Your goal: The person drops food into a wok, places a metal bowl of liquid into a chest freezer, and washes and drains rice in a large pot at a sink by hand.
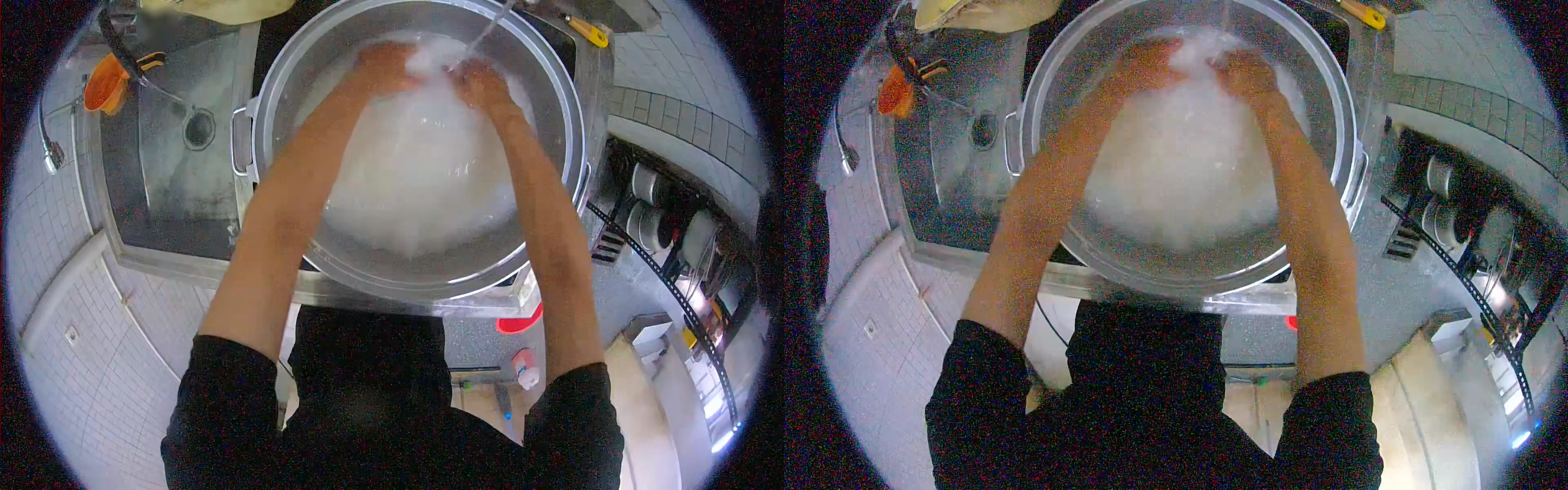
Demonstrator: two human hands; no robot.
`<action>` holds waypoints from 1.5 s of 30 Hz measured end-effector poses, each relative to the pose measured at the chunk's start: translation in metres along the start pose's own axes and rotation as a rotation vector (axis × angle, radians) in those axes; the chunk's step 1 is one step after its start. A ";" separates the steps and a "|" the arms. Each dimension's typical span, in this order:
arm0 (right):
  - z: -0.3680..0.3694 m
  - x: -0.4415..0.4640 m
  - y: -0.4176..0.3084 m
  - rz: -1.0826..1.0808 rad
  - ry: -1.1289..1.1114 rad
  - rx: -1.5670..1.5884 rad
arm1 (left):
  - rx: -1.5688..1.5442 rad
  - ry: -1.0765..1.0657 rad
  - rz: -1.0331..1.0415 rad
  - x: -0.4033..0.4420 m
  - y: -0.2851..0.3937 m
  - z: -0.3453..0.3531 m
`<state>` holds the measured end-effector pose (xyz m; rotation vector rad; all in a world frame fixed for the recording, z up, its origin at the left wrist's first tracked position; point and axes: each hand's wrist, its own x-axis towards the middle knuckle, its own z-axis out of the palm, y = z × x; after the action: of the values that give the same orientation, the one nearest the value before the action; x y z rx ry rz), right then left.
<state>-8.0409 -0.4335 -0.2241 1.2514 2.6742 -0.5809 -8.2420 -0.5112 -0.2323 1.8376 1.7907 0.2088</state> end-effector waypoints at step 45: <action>0.034 0.025 0.055 0.275 -0.363 0.707 | -0.685 -0.072 -0.563 0.008 -0.013 0.033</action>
<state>-8.0167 -0.3973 -0.2782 1.4366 1.9986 -1.6096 -8.2371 -0.5131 -0.2681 0.8301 1.8049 0.4583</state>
